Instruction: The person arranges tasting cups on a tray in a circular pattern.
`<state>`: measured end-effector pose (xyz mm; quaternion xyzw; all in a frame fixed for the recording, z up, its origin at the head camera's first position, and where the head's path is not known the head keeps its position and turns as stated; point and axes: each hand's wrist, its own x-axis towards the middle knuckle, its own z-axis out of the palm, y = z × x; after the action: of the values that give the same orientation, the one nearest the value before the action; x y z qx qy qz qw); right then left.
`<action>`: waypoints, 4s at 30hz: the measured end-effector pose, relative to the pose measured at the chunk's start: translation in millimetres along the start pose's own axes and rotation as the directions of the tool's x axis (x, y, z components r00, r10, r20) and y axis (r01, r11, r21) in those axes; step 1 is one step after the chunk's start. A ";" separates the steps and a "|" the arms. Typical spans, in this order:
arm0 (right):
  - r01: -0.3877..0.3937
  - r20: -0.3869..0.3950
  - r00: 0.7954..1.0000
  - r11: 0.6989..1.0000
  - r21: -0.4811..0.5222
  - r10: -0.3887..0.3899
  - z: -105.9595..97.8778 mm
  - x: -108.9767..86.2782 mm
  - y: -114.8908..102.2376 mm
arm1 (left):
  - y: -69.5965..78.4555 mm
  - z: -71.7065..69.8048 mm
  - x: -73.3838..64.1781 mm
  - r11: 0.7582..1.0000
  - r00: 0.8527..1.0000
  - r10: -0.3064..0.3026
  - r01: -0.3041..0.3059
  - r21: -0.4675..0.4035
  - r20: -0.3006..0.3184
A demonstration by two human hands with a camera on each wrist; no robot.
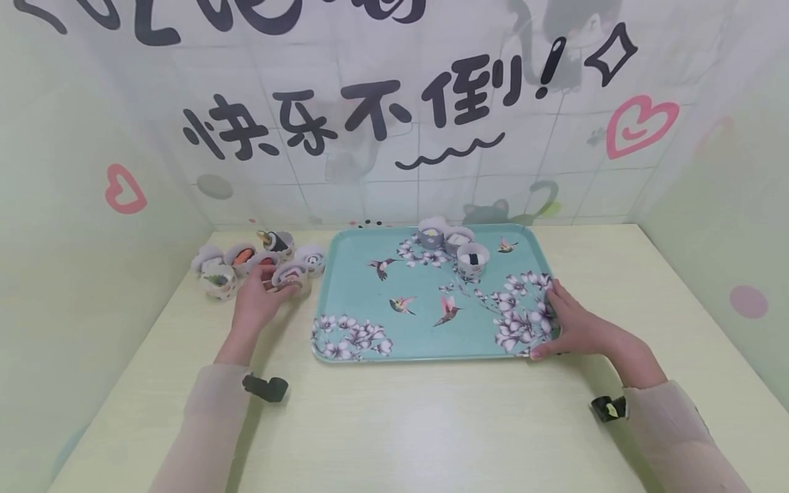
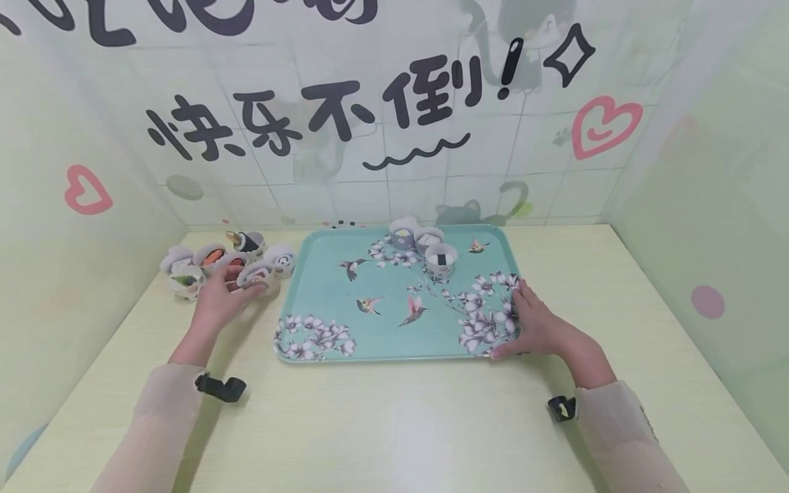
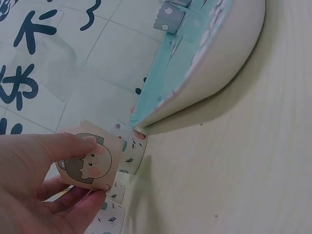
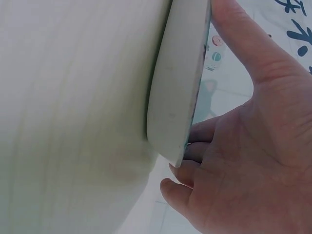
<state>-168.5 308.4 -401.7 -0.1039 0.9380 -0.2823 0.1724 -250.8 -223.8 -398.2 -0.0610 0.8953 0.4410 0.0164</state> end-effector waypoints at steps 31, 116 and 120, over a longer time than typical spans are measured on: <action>-0.009 0.015 1.000 1.000 0.004 0.009 -1.2 1.0 -1.2 | 35.7 17.1 -1.3 0.997 0.996 0.079 -0.080 0.013 0.040; 0.005 0.004 1.000 1.000 0.024 -0.005 0.7 0.0 1.7 | 149.0 201.2 -13.4 0.943 0.877 0.323 -0.331 -0.039 0.357; 0.007 0.005 1.000 0.999 0.032 -0.007 0.9 -0.5 0.4 | 152.5 206.3 -14.8 0.944 0.875 0.320 -0.326 -0.046 0.364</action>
<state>-167.7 308.5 -402.5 -0.1051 0.9326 -0.2975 0.1752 -260.0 33.0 -402.8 0.1725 0.8775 0.4338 0.1098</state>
